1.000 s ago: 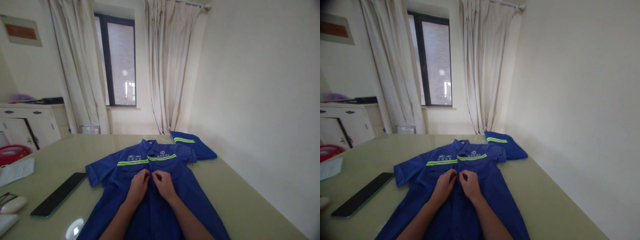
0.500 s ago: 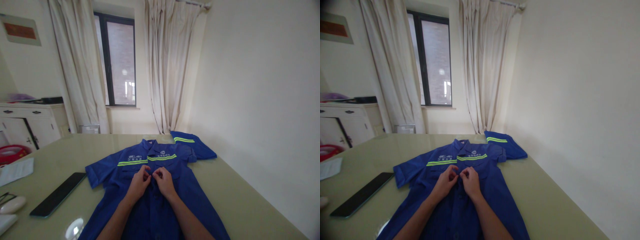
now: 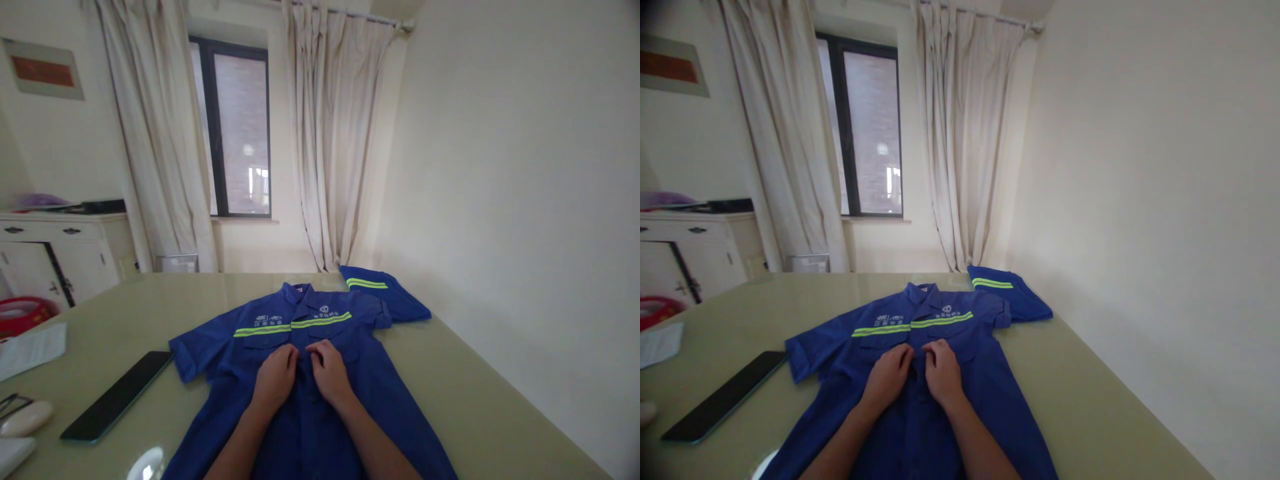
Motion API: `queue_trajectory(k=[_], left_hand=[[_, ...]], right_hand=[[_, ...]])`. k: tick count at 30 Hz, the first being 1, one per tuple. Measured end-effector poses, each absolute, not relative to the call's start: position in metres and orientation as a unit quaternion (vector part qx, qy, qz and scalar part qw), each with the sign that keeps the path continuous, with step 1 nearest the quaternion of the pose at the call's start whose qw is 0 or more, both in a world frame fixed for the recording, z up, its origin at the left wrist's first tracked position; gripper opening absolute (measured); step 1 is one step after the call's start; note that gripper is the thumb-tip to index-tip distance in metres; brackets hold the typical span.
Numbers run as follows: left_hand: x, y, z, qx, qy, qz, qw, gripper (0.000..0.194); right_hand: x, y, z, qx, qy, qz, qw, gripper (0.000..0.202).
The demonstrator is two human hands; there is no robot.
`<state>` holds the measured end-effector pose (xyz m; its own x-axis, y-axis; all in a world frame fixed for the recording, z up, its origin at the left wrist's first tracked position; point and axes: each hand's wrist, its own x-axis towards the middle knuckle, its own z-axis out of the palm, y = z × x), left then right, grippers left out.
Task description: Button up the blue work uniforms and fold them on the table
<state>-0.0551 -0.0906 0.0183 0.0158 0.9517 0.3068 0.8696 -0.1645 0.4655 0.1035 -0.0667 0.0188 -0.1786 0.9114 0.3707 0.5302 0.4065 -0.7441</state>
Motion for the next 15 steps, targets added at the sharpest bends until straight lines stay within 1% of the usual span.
queue_trajectory(k=[2, 4, 7, 10, 12, 15], left_hand=[[-0.058, -0.087, 0.015, 0.695, 0.655, 0.289, 0.072, 0.03], [-0.06, -0.087, 0.014, 0.697, 0.651, 0.295, 0.059, 0.028], [-0.059, -0.093, 0.011, 0.688, 0.66, 0.302, 0.015, 0.035], [-0.055, -0.108, 0.006, 0.725, 0.636, 0.264, -0.02, 0.043], [-0.051, -0.123, 0.002, 0.77, 0.596, 0.227, -0.011, 0.047], [-0.046, -0.148, -0.005, 0.799, 0.567, 0.2, 0.012, 0.053]], right_hand=[[0.102, -0.074, 0.019, -0.486, -0.759, 0.183, 0.393, 0.033], [0.101, -0.082, 0.018, -0.493, -0.779, 0.16, 0.352, 0.035], [0.099, -0.091, 0.021, -0.524, -0.784, 0.12, 0.311, 0.038], [0.094, -0.097, 0.038, -0.565, -0.784, 0.07, 0.246, 0.028], [0.089, -0.096, 0.051, -0.606, -0.77, 0.044, 0.197, 0.027], [0.08, -0.088, 0.059, -0.642, -0.747, 0.033, 0.169, 0.038]])
